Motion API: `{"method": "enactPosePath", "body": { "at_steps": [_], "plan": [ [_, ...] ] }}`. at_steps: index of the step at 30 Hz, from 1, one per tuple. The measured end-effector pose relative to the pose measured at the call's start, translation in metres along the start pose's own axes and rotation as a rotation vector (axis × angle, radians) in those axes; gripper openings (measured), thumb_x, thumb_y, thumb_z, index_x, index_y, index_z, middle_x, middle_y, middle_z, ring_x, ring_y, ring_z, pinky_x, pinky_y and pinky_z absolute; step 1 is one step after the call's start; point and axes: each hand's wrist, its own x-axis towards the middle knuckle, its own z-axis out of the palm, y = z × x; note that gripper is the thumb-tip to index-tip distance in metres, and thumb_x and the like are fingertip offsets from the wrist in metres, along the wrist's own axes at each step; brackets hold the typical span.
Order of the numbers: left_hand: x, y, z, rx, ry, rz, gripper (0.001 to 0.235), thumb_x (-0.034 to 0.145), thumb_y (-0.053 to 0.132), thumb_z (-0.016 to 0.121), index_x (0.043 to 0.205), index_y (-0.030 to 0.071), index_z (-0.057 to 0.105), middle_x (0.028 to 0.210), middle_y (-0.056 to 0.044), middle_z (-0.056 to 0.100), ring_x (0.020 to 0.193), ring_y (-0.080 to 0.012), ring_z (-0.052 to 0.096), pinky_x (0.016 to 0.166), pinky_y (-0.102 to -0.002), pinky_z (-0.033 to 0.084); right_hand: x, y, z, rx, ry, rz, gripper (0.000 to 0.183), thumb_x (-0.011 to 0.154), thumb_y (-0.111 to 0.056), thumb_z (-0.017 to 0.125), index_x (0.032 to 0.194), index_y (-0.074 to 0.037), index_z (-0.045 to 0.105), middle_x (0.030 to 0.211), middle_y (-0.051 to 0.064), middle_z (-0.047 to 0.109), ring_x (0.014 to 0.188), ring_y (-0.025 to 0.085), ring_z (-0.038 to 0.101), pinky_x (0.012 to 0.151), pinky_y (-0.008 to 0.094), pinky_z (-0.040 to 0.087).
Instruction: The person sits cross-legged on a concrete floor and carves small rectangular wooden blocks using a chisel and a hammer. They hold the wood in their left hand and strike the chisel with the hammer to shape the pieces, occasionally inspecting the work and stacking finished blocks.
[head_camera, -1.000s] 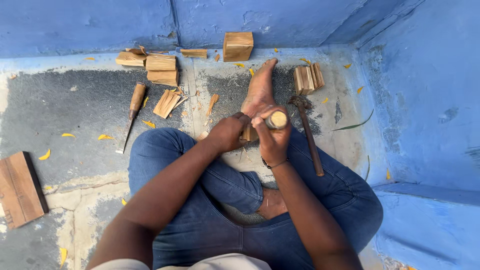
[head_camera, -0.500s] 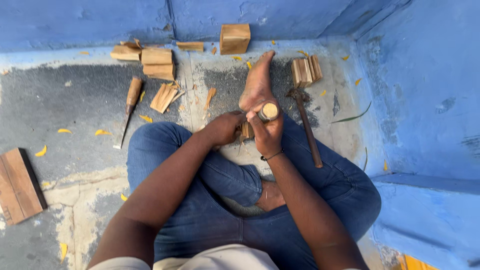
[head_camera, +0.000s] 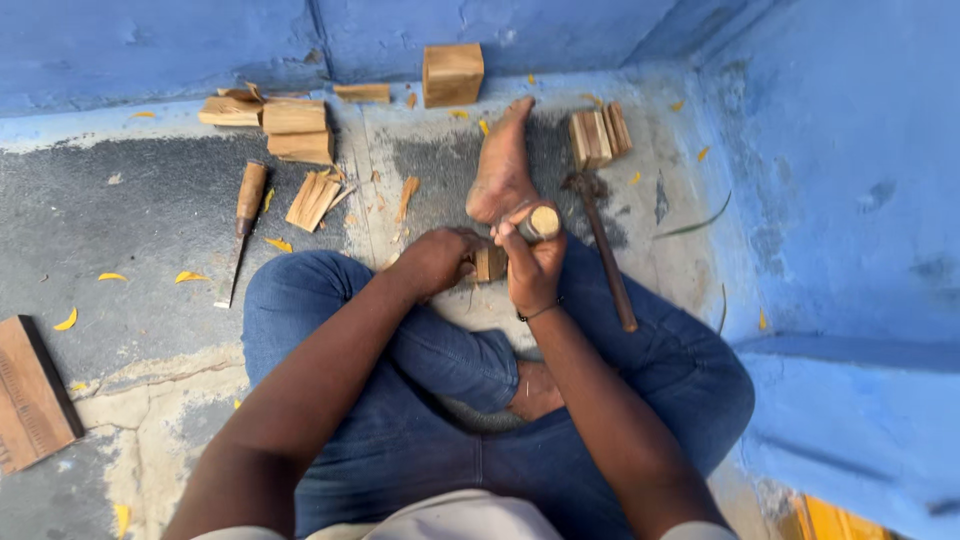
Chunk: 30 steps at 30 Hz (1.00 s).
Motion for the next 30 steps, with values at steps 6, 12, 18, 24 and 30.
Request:
{"method": "enactPosePath", "body": {
  "at_steps": [6, 12, 18, 24, 30],
  "plan": [
    [-0.001, -0.002, 0.007, 0.053, -0.007, 0.060, 0.047, 0.080, 0.010, 0.074, 0.126, 0.011, 0.068, 0.117, -0.014, 0.072, 0.107, -0.0372, 0.067, 0.094, -0.047, 0.055, -0.011, -0.012, -0.005, 0.040, -0.005, -0.023, 0.012, 0.099, 0.001, 0.063, 0.103, -0.006, 0.054, 0.094, 0.004, 0.058, 0.086, 0.012, 0.059, 0.086, 0.031, 0.054],
    [0.000, -0.007, 0.010, 0.034, -0.034, -0.005, 0.045, 0.079, 0.013, 0.077, 0.124, 0.011, 0.068, 0.120, -0.013, 0.071, 0.110, -0.0361, 0.068, 0.094, -0.047, 0.055, -0.002, 0.005, -0.003, 0.006, 0.012, -0.001, 0.012, 0.099, 0.002, 0.062, 0.101, -0.006, 0.054, 0.093, 0.004, 0.059, 0.084, 0.012, 0.059, 0.082, 0.030, 0.053],
    [-0.003, 0.000, 0.022, 0.032, -0.037, 0.024, 0.062, 0.075, 0.013, 0.080, 0.133, 0.008, 0.058, 0.128, -0.016, 0.066, 0.113, -0.0407, 0.065, 0.093, -0.049, 0.054, -0.006, 0.007, -0.014, 0.036, 0.036, -0.008, 0.013, 0.099, -0.001, 0.065, 0.100, -0.007, 0.053, 0.091, 0.004, 0.058, 0.083, 0.013, 0.059, 0.081, 0.031, 0.052],
    [-0.004, -0.011, 0.029, 0.073, -0.079, -0.011, 0.065, 0.082, 0.016, 0.075, 0.141, 0.007, 0.048, 0.125, -0.022, 0.066, 0.114, -0.0432, 0.064, 0.094, -0.051, 0.053, -0.003, 0.000, -0.009, 0.091, -0.036, -0.034, 0.025, 0.102, -0.025, 0.071, 0.101, -0.006, 0.055, 0.092, 0.006, 0.058, 0.086, 0.014, 0.057, 0.087, 0.032, 0.050],
    [-0.009, -0.015, 0.027, -0.009, -0.098, -0.107, 0.064, 0.088, 0.025, 0.072, 0.140, 0.003, 0.043, 0.121, -0.026, 0.065, 0.110, -0.0451, 0.063, 0.094, -0.052, 0.052, -0.005, -0.016, -0.004, 0.038, -0.228, -0.052, 0.054, 0.098, -0.058, 0.065, 0.104, -0.005, 0.057, 0.096, 0.005, 0.058, 0.094, 0.013, 0.058, 0.092, 0.029, 0.047]
  ]
}}
